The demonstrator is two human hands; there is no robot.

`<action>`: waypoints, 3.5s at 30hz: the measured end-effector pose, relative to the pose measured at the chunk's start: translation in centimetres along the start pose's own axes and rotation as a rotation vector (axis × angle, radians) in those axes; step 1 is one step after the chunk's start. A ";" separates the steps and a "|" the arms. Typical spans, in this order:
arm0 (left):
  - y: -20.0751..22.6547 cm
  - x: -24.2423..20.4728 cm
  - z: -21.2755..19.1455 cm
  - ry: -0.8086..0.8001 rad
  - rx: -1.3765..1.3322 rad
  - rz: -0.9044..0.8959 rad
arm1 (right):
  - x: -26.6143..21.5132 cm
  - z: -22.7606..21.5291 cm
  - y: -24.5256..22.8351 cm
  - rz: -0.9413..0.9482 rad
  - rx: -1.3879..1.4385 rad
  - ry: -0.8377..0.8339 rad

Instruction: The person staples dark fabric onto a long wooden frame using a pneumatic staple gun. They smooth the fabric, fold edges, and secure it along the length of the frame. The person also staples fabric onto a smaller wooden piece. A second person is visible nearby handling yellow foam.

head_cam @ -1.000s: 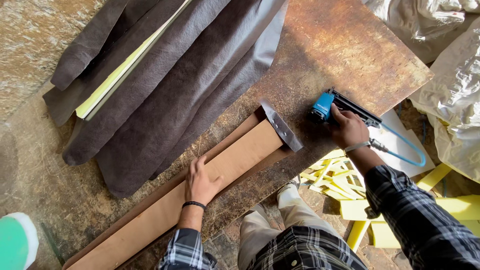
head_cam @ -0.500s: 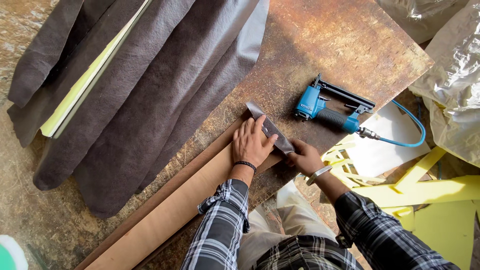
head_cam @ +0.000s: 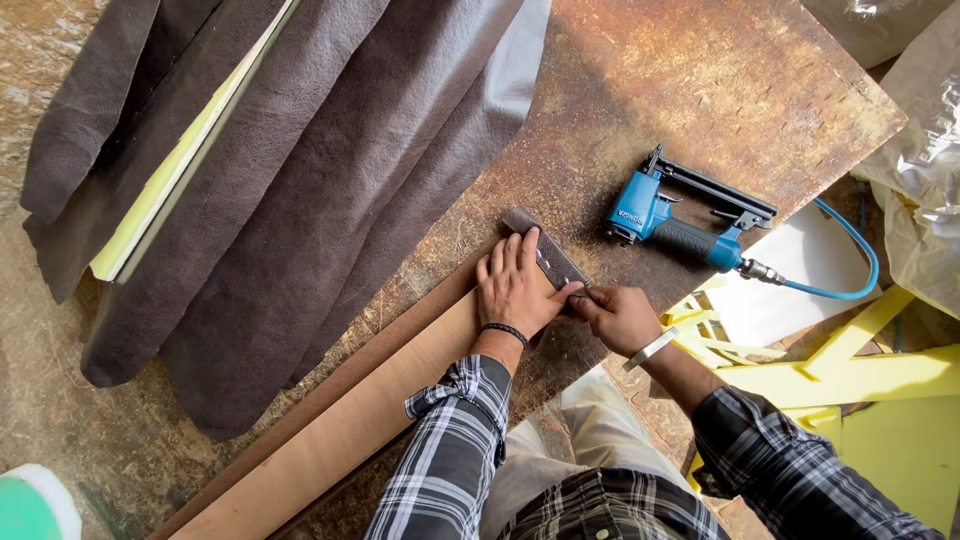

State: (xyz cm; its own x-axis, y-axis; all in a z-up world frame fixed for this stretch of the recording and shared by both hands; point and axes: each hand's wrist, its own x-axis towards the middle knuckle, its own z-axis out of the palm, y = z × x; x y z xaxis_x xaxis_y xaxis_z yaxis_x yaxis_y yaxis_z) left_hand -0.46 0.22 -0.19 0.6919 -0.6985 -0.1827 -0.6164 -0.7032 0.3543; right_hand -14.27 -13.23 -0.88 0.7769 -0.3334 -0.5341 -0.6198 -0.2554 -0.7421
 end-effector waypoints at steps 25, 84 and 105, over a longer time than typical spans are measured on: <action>-0.4 1.4 -0.3 0.061 -0.164 -0.105 | 3.7 -5.3 -0.9 0.034 -0.191 0.344; 2.7 -4.0 -7.1 0.024 0.076 -0.162 | 1.5 0.2 -6.2 -0.178 -0.022 0.255; -4.2 7.8 8.9 -0.978 -1.477 0.452 | -2.9 5.3 -4.1 0.235 0.617 0.613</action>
State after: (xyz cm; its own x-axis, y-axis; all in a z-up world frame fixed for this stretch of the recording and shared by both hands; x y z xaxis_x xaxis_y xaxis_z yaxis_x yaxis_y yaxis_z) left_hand 4.21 -3.47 -11.23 -0.1913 -0.9790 -0.0707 0.5013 -0.1594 0.8505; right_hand -13.37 -6.40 1.54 0.3325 -0.7861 -0.5211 -0.4479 0.3546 -0.8208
